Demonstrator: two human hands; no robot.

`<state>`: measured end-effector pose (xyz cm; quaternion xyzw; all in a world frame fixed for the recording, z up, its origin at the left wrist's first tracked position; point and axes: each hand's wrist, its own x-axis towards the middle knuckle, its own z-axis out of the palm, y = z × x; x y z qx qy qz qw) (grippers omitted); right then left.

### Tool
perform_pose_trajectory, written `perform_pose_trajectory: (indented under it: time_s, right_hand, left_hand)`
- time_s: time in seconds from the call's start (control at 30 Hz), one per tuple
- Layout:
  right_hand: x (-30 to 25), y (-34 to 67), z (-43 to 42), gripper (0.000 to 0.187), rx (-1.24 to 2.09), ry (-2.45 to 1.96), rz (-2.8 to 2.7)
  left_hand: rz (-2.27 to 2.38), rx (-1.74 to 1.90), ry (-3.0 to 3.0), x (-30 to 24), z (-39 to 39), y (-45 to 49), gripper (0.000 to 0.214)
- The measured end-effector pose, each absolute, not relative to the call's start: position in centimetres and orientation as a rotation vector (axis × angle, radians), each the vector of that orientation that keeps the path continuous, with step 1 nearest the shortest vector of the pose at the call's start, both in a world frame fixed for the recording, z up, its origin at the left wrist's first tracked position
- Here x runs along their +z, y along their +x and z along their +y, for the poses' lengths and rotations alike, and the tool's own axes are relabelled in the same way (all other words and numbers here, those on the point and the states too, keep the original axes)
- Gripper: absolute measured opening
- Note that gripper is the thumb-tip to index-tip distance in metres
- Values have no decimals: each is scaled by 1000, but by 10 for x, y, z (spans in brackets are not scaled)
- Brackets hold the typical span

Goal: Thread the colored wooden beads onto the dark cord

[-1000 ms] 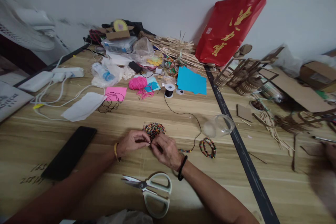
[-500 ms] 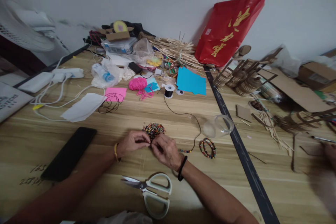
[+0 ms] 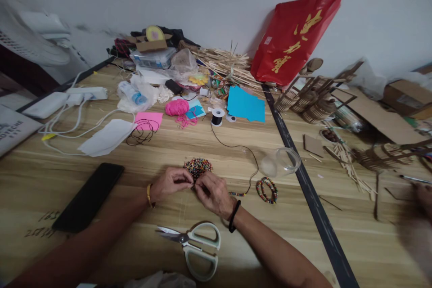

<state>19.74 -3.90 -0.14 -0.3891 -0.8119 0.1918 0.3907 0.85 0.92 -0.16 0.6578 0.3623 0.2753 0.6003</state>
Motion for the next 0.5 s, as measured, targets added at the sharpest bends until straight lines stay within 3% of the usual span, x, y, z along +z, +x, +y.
perform_pose_trajectory:
  time_s: [0.5]
  right_hand:
    - [-1, 198, -39, 8, 501, -981, -2079]
  left_hand:
    - [819, 640, 1520, -3, 9, 8, 13]
